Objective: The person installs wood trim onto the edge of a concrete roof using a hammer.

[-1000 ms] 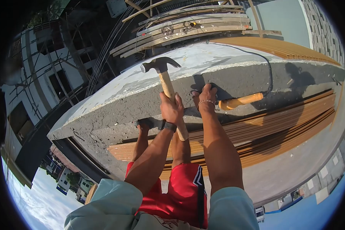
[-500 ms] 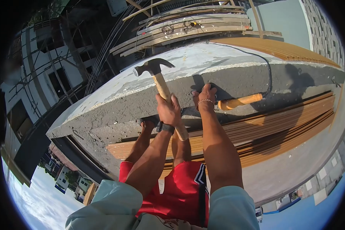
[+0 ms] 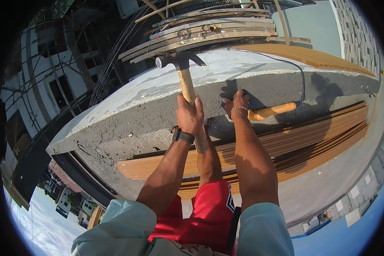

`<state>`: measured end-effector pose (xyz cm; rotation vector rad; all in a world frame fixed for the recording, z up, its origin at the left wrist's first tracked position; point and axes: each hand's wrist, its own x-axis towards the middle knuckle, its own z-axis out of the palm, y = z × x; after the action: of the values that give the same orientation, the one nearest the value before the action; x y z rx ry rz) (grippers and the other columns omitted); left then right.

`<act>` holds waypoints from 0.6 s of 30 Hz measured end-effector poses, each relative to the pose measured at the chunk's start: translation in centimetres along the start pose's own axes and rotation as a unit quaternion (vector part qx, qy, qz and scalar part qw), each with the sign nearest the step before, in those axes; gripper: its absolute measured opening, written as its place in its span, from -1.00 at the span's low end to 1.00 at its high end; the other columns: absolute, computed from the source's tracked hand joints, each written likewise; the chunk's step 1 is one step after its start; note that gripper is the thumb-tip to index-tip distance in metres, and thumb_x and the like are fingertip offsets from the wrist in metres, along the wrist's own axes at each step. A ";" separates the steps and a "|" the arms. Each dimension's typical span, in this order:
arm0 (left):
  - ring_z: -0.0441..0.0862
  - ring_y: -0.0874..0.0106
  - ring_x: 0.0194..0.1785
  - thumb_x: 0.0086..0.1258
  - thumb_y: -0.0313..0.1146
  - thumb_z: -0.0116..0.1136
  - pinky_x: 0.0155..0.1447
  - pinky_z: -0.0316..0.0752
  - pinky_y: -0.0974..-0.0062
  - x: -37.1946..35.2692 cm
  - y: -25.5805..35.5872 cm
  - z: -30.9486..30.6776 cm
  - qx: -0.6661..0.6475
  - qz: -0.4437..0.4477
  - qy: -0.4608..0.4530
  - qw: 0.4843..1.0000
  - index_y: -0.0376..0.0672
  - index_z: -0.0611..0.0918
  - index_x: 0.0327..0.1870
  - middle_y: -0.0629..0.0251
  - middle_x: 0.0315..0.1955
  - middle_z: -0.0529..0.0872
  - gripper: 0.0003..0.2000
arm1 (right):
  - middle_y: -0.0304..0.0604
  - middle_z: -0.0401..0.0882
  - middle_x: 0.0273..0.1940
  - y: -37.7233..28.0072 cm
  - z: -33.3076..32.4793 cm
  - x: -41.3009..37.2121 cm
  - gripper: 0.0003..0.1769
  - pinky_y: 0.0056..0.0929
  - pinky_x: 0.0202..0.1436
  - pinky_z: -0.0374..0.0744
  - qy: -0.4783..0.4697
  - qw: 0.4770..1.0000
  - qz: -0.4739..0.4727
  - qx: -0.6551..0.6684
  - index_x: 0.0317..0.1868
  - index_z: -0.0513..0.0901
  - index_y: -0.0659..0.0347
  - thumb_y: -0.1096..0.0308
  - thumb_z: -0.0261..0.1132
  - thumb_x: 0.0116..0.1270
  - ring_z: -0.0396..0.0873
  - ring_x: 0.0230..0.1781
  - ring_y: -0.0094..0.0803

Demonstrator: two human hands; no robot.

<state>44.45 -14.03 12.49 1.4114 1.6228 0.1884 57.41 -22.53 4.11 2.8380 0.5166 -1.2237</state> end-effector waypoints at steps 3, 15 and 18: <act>0.60 -0.21 -0.31 0.34 -0.28 0.13 -0.30 0.50 0.03 0.2 -1.0 0.9 0.024 -0.027 -0.022 0.999 -0.30 0.32 -0.15 -0.28 -0.45 0.62 -0.69 | 0.19 0.35 -0.04 0.0 -0.3 0.2 -0.37 -0.06 0.00 0.52 -0.014 1.000 -0.008 0.001 -0.03 0.31 0.25 0.17 0.50 0.06 0.50 -0.05 0.11; 0.62 -0.17 -0.32 0.35 -0.26 0.12 -0.26 0.49 0.05 0.6 -2.6 1.5 0.108 -0.072 -0.061 0.990 -0.31 0.33 -0.16 -0.24 -0.45 0.62 -0.69 | 0.21 0.37 -0.01 -1.2 -2.5 0.2 -0.43 -0.14 0.07 0.54 -0.059 0.998 0.018 -0.005 0.04 0.34 0.27 0.21 0.42 0.14 0.50 0.01 0.13; 0.63 -0.12 -0.35 0.35 -0.26 0.12 -0.29 0.50 0.09 0.3 -0.6 2.1 0.037 -0.057 0.031 0.997 -0.32 0.34 -0.18 -0.18 -0.47 0.63 -0.69 | 0.10 0.47 -0.07 1.6 -4.4 2.4 -0.49 -0.09 0.08 0.52 -0.031 0.997 -0.072 -0.022 -0.06 0.46 0.24 0.14 0.45 0.10 0.51 0.01 0.08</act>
<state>45.53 -14.87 10.80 1.3756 1.7725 0.1065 62.56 -22.76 5.30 2.7582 0.7469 -1.3011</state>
